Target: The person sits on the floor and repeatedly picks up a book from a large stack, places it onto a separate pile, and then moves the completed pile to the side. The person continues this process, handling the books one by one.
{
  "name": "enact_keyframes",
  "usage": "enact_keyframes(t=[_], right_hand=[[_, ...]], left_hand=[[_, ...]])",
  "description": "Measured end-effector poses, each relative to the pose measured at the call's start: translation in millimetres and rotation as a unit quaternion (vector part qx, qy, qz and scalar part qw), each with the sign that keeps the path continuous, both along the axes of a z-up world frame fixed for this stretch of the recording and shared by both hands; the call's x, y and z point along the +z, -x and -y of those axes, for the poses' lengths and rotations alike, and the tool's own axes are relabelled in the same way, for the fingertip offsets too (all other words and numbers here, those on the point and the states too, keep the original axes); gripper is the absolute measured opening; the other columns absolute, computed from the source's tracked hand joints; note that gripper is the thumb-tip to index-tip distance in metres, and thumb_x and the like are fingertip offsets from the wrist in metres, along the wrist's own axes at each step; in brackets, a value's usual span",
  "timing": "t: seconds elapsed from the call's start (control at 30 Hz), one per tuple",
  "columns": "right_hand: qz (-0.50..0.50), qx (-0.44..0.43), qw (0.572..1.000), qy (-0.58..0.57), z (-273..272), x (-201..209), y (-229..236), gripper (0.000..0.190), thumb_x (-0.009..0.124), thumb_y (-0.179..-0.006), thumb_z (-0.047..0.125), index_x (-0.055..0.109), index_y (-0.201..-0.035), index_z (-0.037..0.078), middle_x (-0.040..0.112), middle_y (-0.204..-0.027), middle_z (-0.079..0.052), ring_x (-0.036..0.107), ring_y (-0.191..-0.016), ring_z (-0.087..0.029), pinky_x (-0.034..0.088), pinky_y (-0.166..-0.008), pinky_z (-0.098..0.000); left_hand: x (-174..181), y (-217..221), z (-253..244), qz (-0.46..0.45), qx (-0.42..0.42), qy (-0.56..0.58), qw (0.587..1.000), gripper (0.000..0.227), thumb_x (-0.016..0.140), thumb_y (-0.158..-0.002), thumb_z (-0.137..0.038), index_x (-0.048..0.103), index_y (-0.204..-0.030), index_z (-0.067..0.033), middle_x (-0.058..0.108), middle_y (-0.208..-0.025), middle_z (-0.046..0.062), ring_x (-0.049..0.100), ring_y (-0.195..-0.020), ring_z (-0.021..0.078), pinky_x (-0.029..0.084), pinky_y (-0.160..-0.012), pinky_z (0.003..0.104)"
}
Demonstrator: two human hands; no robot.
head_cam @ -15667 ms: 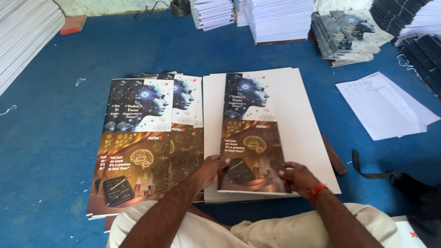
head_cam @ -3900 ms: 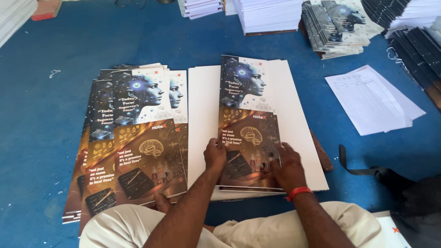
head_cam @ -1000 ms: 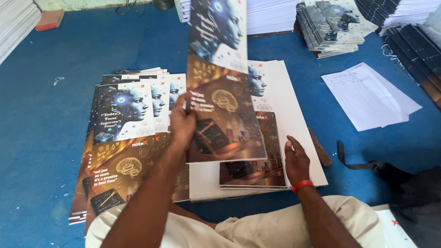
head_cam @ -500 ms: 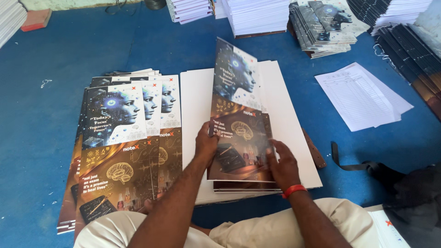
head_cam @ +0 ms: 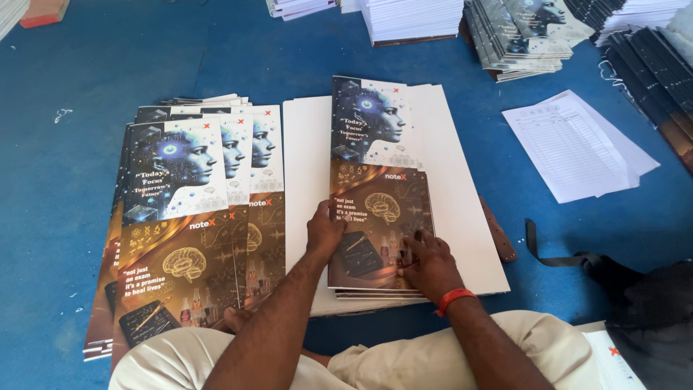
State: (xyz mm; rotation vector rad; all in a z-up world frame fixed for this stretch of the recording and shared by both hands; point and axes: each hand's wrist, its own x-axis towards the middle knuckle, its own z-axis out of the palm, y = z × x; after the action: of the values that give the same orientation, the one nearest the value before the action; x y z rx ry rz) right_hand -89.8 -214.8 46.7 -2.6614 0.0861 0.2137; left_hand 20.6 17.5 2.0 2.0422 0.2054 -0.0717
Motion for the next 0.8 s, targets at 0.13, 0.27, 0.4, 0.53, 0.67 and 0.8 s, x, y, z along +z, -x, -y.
enact_keyframes(t=[0.13,0.27,0.4,0.53,0.67,0.8], right_hand=[[0.014,0.004,1.0,-0.002,1,1,3,0.074,0.09,-0.07,0.021,0.061,-0.138,0.024,0.038,-0.16,-0.009,0.038,-0.145,-0.033,0.039,-0.119,-0.0411],[-0.026,-0.023,0.999,-0.004,-1,14,5,0.087,0.094,-0.065,0.017,0.059,-0.144,0.026,0.034,-0.161,-0.008,0.034,-0.147,-0.032,0.036,-0.121,-0.0396],[-0.036,-0.049,0.998,-0.013,-2,24,9,0.083,0.093,-0.067,0.011,0.058,-0.141,0.025,0.034,-0.161,-0.007,0.034,-0.147,-0.031,0.036,-0.121,-0.0379],[-0.044,-0.069,0.997,-0.005,0,25,7,0.074,0.091,-0.071,0.011,0.061,-0.138,0.023,0.036,-0.161,-0.006,0.041,-0.143,-0.031,0.04,-0.12,-0.0369],[-0.021,-0.058,0.998,-0.004,3,21,5,0.072,0.087,-0.072,0.004,0.062,-0.137,0.021,0.043,-0.155,-0.005,0.046,-0.139,-0.033,0.042,-0.118,-0.038],[-0.005,-0.042,0.999,-0.003,6,12,3,0.071,0.086,-0.072,0.007,0.063,-0.137,0.022,0.05,-0.15,-0.003,0.05,-0.135,-0.033,0.044,-0.117,-0.0402]], left_hand=[[5,3,-2,-0.025,0.007,-0.039,0.999,0.056,0.083,-0.08,-0.025,0.063,-0.131,-0.0122,0.076,-0.111,0.014,0.073,-0.105,0.0308,0.057,-0.093,0.04],[21,11,-3,-0.062,-0.003,-0.082,0.995,0.047,0.085,-0.078,-0.031,0.071,-0.12,-0.0122,0.078,-0.108,0.014,0.075,-0.103,0.0299,0.058,-0.092,0.04],[43,15,1,-0.145,-0.049,-0.197,0.968,0.039,0.08,-0.084,-0.04,0.074,-0.112,-0.0126,0.076,-0.112,0.012,0.072,-0.106,0.0314,0.057,-0.092,0.044],[45,14,-3,-0.15,-0.103,-0.208,0.961,0.044,0.074,-0.09,-0.047,0.073,-0.114,-0.0103,0.073,-0.118,0.013,0.069,-0.113,0.0311,0.055,-0.097,0.046],[31,5,-39,-0.091,-0.128,-0.207,0.966,0.051,0.07,-0.095,-0.045,0.066,-0.128,-0.0069,0.068,-0.128,0.017,0.065,-0.12,0.0336,0.051,-0.102,0.047],[34,-7,-100,-0.054,-0.088,-0.264,0.959,0.053,0.072,-0.091,-0.042,0.066,-0.13,-0.0073,0.066,-0.13,0.018,0.063,-0.122,0.0352,0.052,-0.102,0.047]])
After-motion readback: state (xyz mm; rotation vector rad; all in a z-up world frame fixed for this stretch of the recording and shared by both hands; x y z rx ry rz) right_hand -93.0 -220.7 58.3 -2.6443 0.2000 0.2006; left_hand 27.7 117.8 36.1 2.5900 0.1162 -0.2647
